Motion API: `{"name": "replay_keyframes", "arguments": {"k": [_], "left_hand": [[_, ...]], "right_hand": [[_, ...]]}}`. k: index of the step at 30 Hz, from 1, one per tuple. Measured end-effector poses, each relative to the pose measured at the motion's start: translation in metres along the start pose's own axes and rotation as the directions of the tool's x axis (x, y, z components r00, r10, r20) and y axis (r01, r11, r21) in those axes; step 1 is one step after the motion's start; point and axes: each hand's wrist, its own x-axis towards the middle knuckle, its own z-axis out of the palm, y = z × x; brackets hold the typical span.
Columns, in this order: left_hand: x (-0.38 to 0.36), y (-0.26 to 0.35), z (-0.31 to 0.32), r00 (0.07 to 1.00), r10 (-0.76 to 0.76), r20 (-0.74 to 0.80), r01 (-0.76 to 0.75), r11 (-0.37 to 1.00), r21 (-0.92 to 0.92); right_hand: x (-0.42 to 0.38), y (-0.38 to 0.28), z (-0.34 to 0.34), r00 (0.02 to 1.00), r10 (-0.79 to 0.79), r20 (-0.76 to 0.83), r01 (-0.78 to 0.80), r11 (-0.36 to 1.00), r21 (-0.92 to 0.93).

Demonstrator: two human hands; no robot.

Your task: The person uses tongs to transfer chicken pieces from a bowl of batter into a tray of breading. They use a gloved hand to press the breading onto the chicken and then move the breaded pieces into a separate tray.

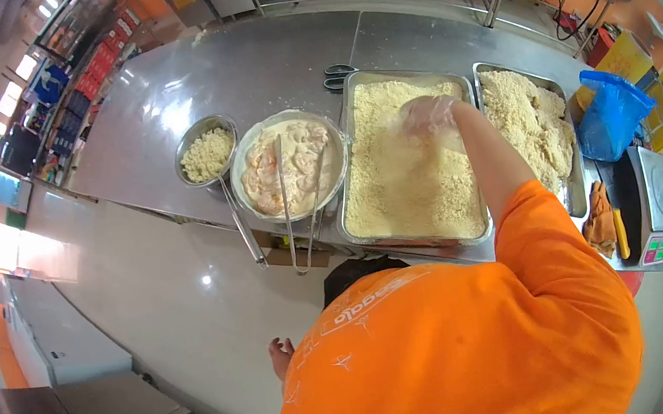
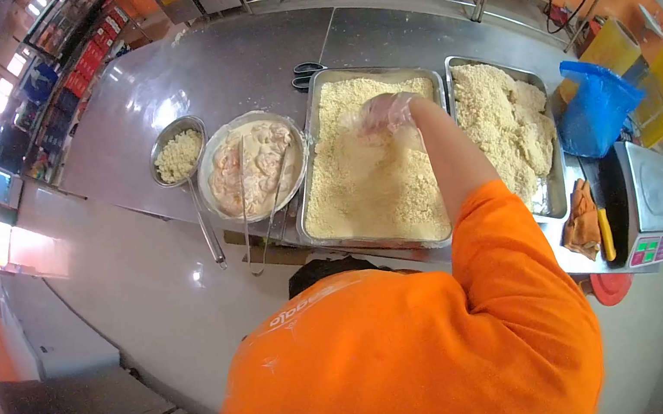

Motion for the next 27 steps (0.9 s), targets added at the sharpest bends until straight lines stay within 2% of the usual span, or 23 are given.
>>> {"name": "replay_keyframes", "arguments": {"k": [1, 4, 8, 10, 12, 13, 16, 20, 21, 23, 24, 25, 27], "left_hand": [[0.003, -0.003, 0.000, 1.000, 0.001, -0.005, -0.001, 1.000, -0.018], [0.006, -0.013, 0.002, 1.000, -0.013, 0.016, 0.013, 1.000, -0.016], [0.006, -0.012, 0.005, 0.997, -0.014, 0.072, 0.011, 0.999, 0.047], [0.008, -0.011, 0.008, 0.997, -0.013, 0.074, 0.012, 1.000, 0.015], [0.012, -0.008, 0.009, 0.997, 0.018, 0.074, -0.018, 1.000, 0.001], [0.022, -0.021, 0.019, 0.995, 0.083, 0.047, -0.081, 0.996, -0.037], [0.029, -0.019, 0.022, 0.995, 0.006, 0.098, 0.009, 0.988, -0.153], [0.055, -0.001, 0.024, 0.989, 0.078, 0.127, -0.064, 0.992, -0.107], [0.061, 0.005, 0.025, 0.986, 0.100, 0.131, -0.088, 0.992, -0.095], [0.068, 0.011, 0.025, 0.981, 0.138, 0.137, -0.129, 0.989, -0.069], [0.072, 0.015, 0.024, 0.977, 0.156, 0.143, -0.149, 0.987, -0.057], [0.075, 0.018, 0.023, 0.974, 0.171, 0.150, -0.166, 0.985, -0.050], [0.080, 0.026, 0.020, 0.965, 0.202, 0.164, -0.200, 0.979, -0.031]], "right_hand": [[-0.009, -0.004, -0.005, 0.995, -0.026, -0.092, 0.024, 1.000, -0.019], [-0.040, -0.023, -0.020, 0.985, -0.038, -0.168, 0.016, 0.992, -0.126], [-0.061, -0.037, -0.032, 0.964, 0.001, -0.267, -0.072, 0.964, -0.256], [-0.081, -0.044, -0.042, 0.953, -0.004, -0.302, -0.102, 0.937, -0.334], [-0.103, -0.034, -0.050, 0.933, -0.029, -0.359, 0.011, 0.998, -0.054], [-0.118, -0.026, -0.055, 0.917, -0.029, -0.399, 0.070, 0.994, 0.088], [-0.169, -0.008, -0.070, 0.884, 0.110, -0.454, 0.079, 0.923, 0.377], [-0.231, 0.052, -0.083, 0.855, 0.292, -0.428, 0.022, 0.805, 0.592], [-0.244, 0.099, -0.081, 0.863, 0.248, -0.441, 0.125, 0.740, 0.661], [-0.271, 0.107, -0.070, 0.766, 0.326, -0.555, -0.152, 0.929, 0.336], [-0.282, 0.111, -0.065, 0.717, 0.334, -0.612, -0.305, 0.939, 0.157], [-0.285, 0.146, -0.059, 0.734, 0.384, -0.560, -0.225, 0.916, 0.333], [-0.304, 0.187, -0.036, 0.689, 0.515, -0.511, -0.154, 0.792, 0.590]]}}
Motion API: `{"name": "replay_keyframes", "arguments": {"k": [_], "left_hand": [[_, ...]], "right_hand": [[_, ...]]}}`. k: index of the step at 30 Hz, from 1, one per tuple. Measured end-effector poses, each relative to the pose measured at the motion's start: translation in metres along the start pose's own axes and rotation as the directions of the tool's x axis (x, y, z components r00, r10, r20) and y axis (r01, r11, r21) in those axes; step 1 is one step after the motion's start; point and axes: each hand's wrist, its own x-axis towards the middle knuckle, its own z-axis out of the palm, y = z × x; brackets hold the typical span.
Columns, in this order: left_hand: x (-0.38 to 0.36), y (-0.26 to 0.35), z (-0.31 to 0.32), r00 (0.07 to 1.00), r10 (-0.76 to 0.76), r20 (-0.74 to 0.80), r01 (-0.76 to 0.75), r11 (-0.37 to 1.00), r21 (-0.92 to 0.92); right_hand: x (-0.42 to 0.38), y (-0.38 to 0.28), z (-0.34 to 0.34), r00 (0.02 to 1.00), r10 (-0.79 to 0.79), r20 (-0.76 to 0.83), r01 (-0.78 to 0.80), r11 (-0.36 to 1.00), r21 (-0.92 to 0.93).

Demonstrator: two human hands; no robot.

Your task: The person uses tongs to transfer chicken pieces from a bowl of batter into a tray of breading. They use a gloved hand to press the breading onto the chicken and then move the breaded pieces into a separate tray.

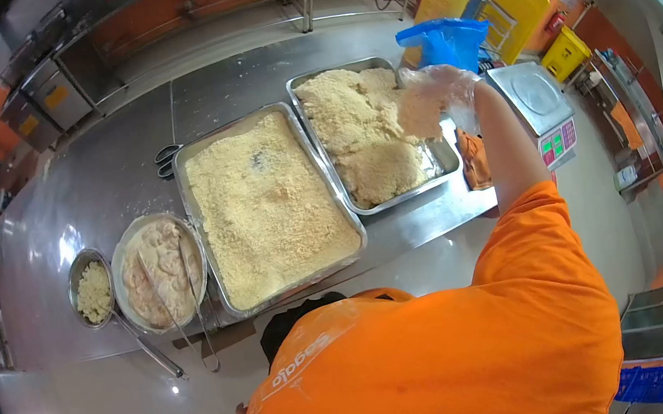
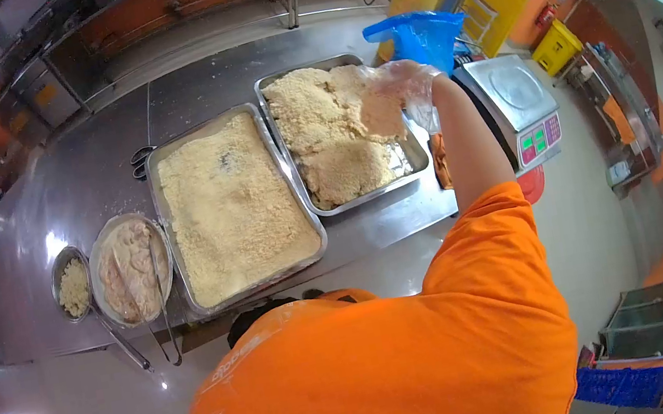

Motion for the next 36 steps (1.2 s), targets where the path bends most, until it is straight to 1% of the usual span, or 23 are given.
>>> {"name": "replay_keyframes", "arguments": {"k": [1, 2, 5, 8, 11, 12, 13, 14, 16, 17, 18, 19, 21, 22, 23, 24, 25, 27, 29, 31, 32, 34, 36], "left_hand": [[0.004, 0.004, -0.001, 1.000, 0.017, 0.006, -0.017, 1.000, 0.014], [0.007, 0.009, -0.002, 0.999, 0.033, 0.013, -0.034, 0.999, 0.026], [0.017, 0.024, -0.003, 0.996, 0.078, 0.031, -0.079, 0.995, 0.056], [0.024, 0.043, -0.001, 0.991, 0.126, 0.049, -0.130, 0.988, 0.086], [0.027, 0.053, 0.001, 0.985, 0.159, 0.060, -0.165, 0.980, 0.114], [0.028, 0.056, 0.002, 0.984, 0.166, 0.063, -0.173, 0.977, 0.125], [0.028, 0.057, 0.002, 0.984, 0.170, 0.059, -0.177, 0.975, 0.137], [0.029, 0.060, 0.003, 0.982, 0.176, 0.063, -0.184, 0.972, 0.145], [0.030, 0.065, 0.004, 0.980, 0.189, 0.067, -0.197, 0.966, 0.166], [0.032, 0.067, 0.004, 0.979, 0.193, 0.072, -0.203, 0.964, 0.174], [0.032, 0.070, 0.005, 0.977, 0.199, 0.078, -0.210, 0.961, 0.180], [0.033, 0.072, 0.005, 0.976, 0.203, 0.082, -0.215, 0.959, 0.186], [0.034, 0.075, 0.007, 0.973, 0.212, 0.087, -0.225, 0.954, 0.196], [0.034, 0.076, 0.007, 0.973, 0.214, 0.088, -0.228, 0.952, 0.203], [0.035, 0.077, 0.008, 0.971, 0.222, 0.093, -0.237, 0.949, 0.207], [0.035, 0.080, 0.007, 0.970, 0.225, 0.091, -0.240, 0.948, 0.210], [0.036, 0.081, 0.007, 0.969, 0.229, 0.092, -0.244, 0.946, 0.212], [0.035, 0.083, 0.007, 0.968, 0.233, 0.093, -0.248, 0.945, 0.213], [0.033, 0.084, 0.008, 0.968, 0.231, 0.094, -0.247, 0.945, 0.215], [0.034, 0.084, 0.006, 0.967, 0.238, 0.093, -0.253, 0.942, 0.219], [0.034, 0.083, 0.007, 0.965, 0.245, 0.094, -0.260, 0.940, 0.220], [0.032, 0.082, 0.006, 0.964, 0.250, 0.087, -0.263, 0.939, 0.222], [0.027, 0.078, 0.004, 0.968, 0.240, 0.074, -0.251, 0.942, 0.222]], "right_hand": [[-0.007, 0.014, -0.001, 0.997, 0.074, -0.009, -0.072, 0.989, 0.130], [-0.013, 0.026, -0.004, 0.993, 0.116, -0.024, -0.111, 0.983, 0.144], [-0.024, 0.055, 0.011, 0.991, 0.101, -0.089, -0.106, 0.993, -0.049], [-0.015, 0.084, 0.058, 0.990, -0.049, -0.135, -0.008, 0.922, -0.388], [0.021, 0.149, 0.101, 0.956, -0.288, -0.059, 0.229, 0.855, -0.465], [0.000, 0.116, 0.095, 0.978, -0.205, -0.036, 0.125, 0.714, -0.688], [-0.024, 0.075, 0.090, 0.993, -0.121, -0.013, 0.050, 0.503, -0.863], [-0.052, 0.027, 0.077, 0.992, 0.041, -0.122, -0.118, 0.676, -0.727], [-0.054, 0.066, 0.062, 0.997, 0.006, -0.083, -0.039, 0.919, -0.393], [-0.055, 0.084, 0.054, 0.998, -0.011, -0.063, -0.002, 0.980, -0.199], [-0.068, 0.052, 0.050, 0.998, -0.062, 0.009, 0.055, 0.815, -0.576], [-0.067, 0.062, 0.050, 0.994, -0.107, 0.022, 0.087, 0.646, -0.758], [-0.070, 0.074, 0.051, 0.979, -0.198, 0.049, 0.086, 0.183, -0.979], [-0.063, 0.072, 0.060, 0.996, 0.008, -0.085, -0.078, 0.489, -0.869], [-0.058, 0.070, 0.067, 0.959, 0.243, -0.144, -0.277, 0.705, -0.653], [-0.057, 0.079, 0.076, 0.999, -0.004, -0.049, -0.037, 0.592, -0.805], [-0.060, 0.081, 0.085, 0.967, -0.250, 0.051, 0.145, 0.373, -0.917], [-0.064, 0.060, 0.109, 0.960, -0.277, -0.038, 0.102, 0.471, -0.876], [-0.083, 0.016, 0.130, 0.957, -0.153, -0.247, -0.056, 0.737, -0.673], [-0.093, -0.013, 0.151, 0.924, -0.067, -0.377, -0.144, 0.852, -0.504], [-0.088, -0.014, 0.164, 0.904, -0.091, -0.418, -0.148, 0.850, -0.505], [-0.056, 0.030, 0.200, 0.775, -0.303, -0.554, -0.119, 0.792, -0.599], [-0.069, 0.002, 0.177, 0.932, -0.270, -0.240, -0.074, 0.507, -0.858]]}}
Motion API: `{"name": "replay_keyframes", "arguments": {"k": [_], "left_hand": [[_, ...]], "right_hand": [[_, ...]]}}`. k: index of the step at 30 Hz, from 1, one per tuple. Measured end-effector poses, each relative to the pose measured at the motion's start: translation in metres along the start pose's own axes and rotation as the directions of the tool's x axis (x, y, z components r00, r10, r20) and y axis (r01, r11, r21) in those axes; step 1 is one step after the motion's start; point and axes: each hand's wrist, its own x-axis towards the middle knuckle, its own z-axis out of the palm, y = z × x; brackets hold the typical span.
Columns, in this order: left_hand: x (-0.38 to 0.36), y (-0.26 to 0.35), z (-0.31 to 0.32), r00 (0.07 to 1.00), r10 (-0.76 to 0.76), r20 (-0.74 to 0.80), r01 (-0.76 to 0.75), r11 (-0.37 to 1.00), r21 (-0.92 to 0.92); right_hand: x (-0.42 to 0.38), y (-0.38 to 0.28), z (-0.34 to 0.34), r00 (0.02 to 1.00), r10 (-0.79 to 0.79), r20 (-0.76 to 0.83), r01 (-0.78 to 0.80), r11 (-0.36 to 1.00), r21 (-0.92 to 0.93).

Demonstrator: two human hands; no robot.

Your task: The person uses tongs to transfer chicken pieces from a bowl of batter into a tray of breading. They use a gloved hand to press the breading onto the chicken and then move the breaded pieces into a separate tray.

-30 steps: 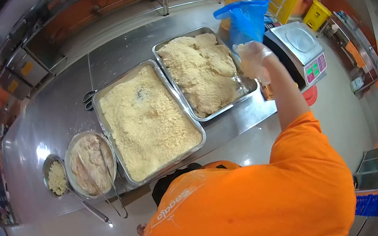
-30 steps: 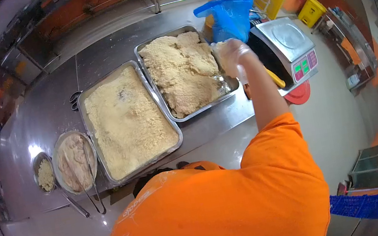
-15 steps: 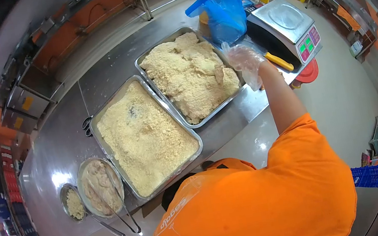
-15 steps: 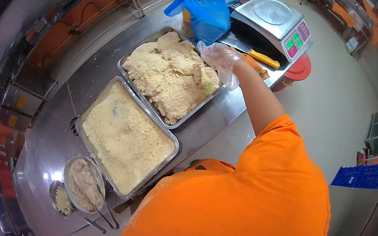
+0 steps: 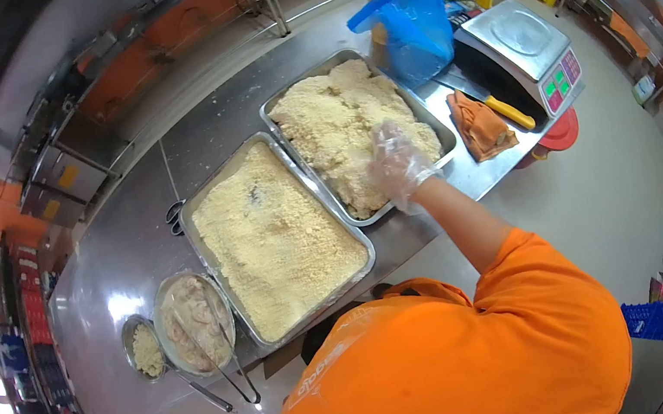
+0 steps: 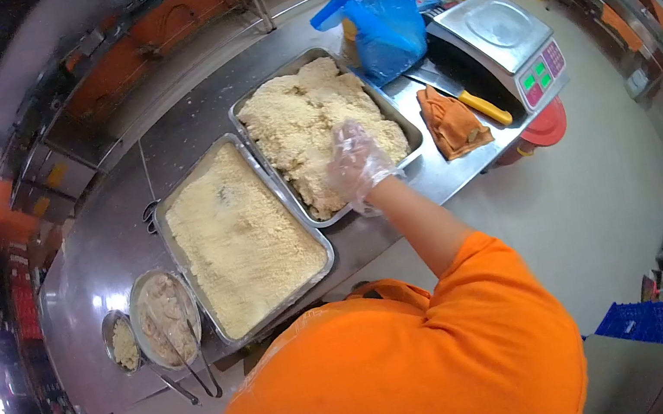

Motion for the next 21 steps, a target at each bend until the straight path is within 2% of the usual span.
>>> {"name": "replay_keyframes", "arguments": {"k": [1, 2, 3, 5, 7, 8, 11, 12, 13, 14, 16, 17, 19, 20, 21], "left_hand": [[-0.003, -0.003, 0.000, 1.000, -0.007, -0.006, 0.007, 1.000, -0.008], [-0.007, -0.006, 0.001, 1.000, -0.010, -0.009, 0.010, 1.000, -0.014], [-0.010, -0.009, 0.001, 1.000, -0.014, -0.013, 0.013, 1.000, -0.023], [-0.014, -0.017, 0.001, 0.999, -0.020, -0.034, 0.019, 0.999, -0.039], [-0.027, -0.028, 0.001, 0.998, -0.024, -0.058, 0.021, 0.999, -0.045], [-0.035, -0.033, 0.003, 0.997, -0.029, -0.074, 0.025, 0.999, -0.048], [-0.056, -0.027, -0.005, 0.994, -0.095, -0.063, 0.092, 0.994, -0.050], [-0.062, -0.012, -0.015, 0.990, -0.135, -0.037, 0.133, 0.989, -0.060], [-0.066, -0.004, -0.021, 0.986, -0.169, -0.010, 0.168, 0.983, -0.073], [-0.069, -0.010, -0.014, 0.988, -0.153, -0.033, 0.150, 0.985, -0.086], [-0.071, -0.019, -0.001, 0.989, -0.122, -0.080, 0.113, 0.987, -0.111], [-0.074, -0.020, 0.000, 0.987, -0.149, -0.057, 0.142, 0.984, -0.106], [-0.079, -0.009, -0.009, 0.979, -0.206, -0.008, 0.204, 0.974, -0.098], [-0.080, -0.025, 0.005, 0.973, -0.229, -0.005, 0.225, 0.957, -0.184], [-0.077, -0.054, 0.029, 0.968, -0.253, -0.003, 0.243, 0.932, -0.269]], "right_hand": [[0.001, 0.004, -0.013, 0.983, -0.110, 0.145, 0.133, 0.979, -0.154], [0.002, 0.013, -0.004, 0.982, -0.136, 0.132, 0.161, 0.966, -0.202], [0.001, 0.021, -0.002, 0.994, -0.064, 0.090, 0.066, 0.998, -0.025], [0.001, 0.025, 0.001, 0.994, 0.084, 0.073, -0.104, 0.935, 0.338], [-0.004, 0.005, -0.028, 0.986, 0.160, -0.040, -0.138, 0.933, 0.331], [-0.001, -0.001, -0.030, 0.981, 0.141, -0.136, -0.068, 0.898, 0.436], [0.001, -0.048, -0.080, 0.989, -0.131, -0.071, 0.148, 0.819, 0.554], [0.016, -0.074, -0.093, 0.945, -0.234, 0.230, 0.053, 0.800, 0.597], [0.015, -0.093, -0.085, 0.912, -0.407, 0.055, 0.345, 0.830, 0.438], [0.010, -0.112, -0.061, 0.806, -0.586, -0.085, 0.589, 0.779, 0.217], [0.017, -0.142, -0.013, 0.732, -0.663, -0.159, 0.674, 0.739, 0.021], [0.025, -0.155, 0.010, 0.813, -0.565, -0.137, 0.578, 0.812, 0.081], [0.037, -0.174, 0.019, 0.882, -0.457, -0.114, 0.469, 0.877, 0.105], [0.043, -0.182, 0.021, 0.883, -0.454, -0.122, 0.464, 0.883, 0.074], [0.051, -0.192, 0.004, 0.848, -0.526, 0.062, 0.512, 0.844, 0.158]]}}
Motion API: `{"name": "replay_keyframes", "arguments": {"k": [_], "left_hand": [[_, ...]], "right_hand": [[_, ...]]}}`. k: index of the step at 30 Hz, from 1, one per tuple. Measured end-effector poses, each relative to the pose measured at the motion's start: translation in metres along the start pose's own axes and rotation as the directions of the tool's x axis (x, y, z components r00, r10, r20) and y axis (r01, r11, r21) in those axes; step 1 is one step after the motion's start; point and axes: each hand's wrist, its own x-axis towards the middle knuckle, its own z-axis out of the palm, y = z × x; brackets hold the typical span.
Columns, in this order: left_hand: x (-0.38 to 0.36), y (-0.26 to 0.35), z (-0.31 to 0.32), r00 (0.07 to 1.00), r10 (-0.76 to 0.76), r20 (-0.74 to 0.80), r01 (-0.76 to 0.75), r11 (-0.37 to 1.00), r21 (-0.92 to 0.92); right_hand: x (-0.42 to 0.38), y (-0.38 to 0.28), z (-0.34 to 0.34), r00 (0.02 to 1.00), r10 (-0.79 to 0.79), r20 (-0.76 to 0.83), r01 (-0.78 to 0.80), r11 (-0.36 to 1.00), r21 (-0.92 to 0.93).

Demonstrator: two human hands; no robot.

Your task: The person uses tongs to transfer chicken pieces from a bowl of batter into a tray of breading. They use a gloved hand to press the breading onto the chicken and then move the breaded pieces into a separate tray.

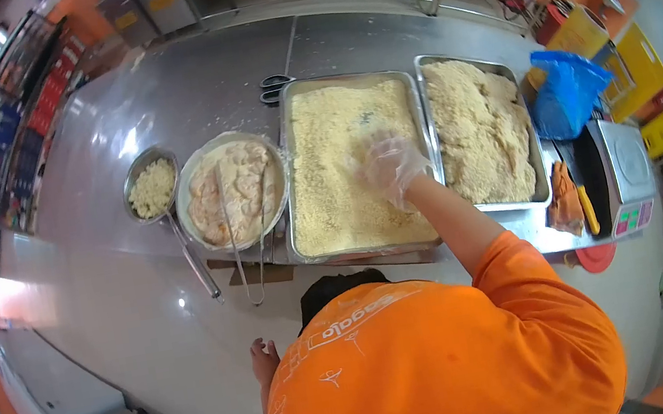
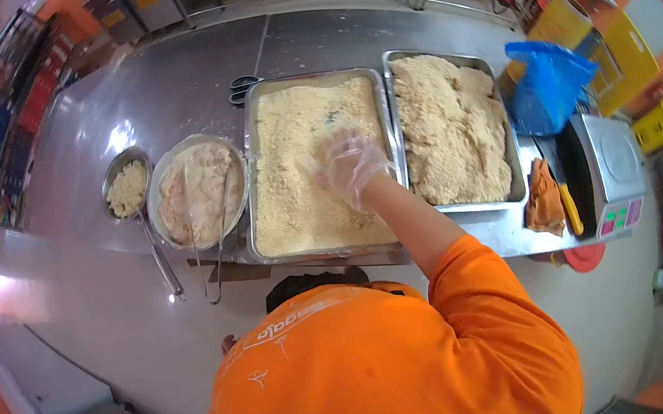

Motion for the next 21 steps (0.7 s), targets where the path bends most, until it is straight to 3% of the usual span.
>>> {"name": "replay_keyframes", "arguments": {"k": [1, 4, 6, 8, 10, 13, 17, 20, 21], "left_hand": [[-0.005, -0.006, 0.002, 1.000, -0.005, -0.006, 0.005, 1.000, -0.012], [-0.033, 0.017, -0.024, 1.000, 0.021, -0.021, -0.019, 0.995, 0.102], [-0.037, -0.003, -0.016, 0.994, -0.096, -0.054, 0.098, 0.995, 0.032], [-0.043, -0.026, -0.006, 0.984, -0.171, -0.044, 0.170, 0.985, -0.040], [-0.051, -0.042, -0.006, 0.982, -0.191, 0.007, 0.191, 0.977, -0.091], [-0.067, 0.006, -0.037, 0.985, -0.162, -0.054, 0.166, 0.984, 0.068], [-0.066, 0.009, -0.034, 0.976, -0.143, -0.167, 0.147, 0.989, 0.012], [-0.065, 0.008, -0.026, 0.974, -0.147, -0.172, 0.150, 0.989, 0.001], [-0.066, 0.007, -0.023, 0.977, -0.147, -0.155, 0.149, 0.989, 0.001]], "right_hand": [[0.011, -0.007, -0.017, 0.980, -0.049, 0.193, 0.030, 0.995, 0.099], [0.008, -0.027, -0.024, 0.970, -0.183, 0.163, 0.142, 0.962, 0.232], [0.017, -0.031, -0.014, 0.951, -0.306, 0.042, 0.299, 0.946, 0.129], [0.021, -0.041, -0.013, 0.941, -0.338, 0.006, 0.338, 0.941, 0.014], [0.013, -0.062, -0.023, 0.966, -0.256, 0.035, 0.259, 0.962, -0.091], [0.029, -0.059, -0.050, 0.969, -0.188, 0.158, 0.203, 0.976, -0.084], [0.034, -0.042, -0.041, 0.995, -0.085, 0.056, 0.091, 0.990, -0.105], [0.032, -0.029, 0.002, 0.914, -0.308, -0.263, 0.262, 0.945, -0.198], [0.033, -0.032, -0.018, 0.960, -0.244, -0.139, 0.234, 0.969, -0.085]]}}
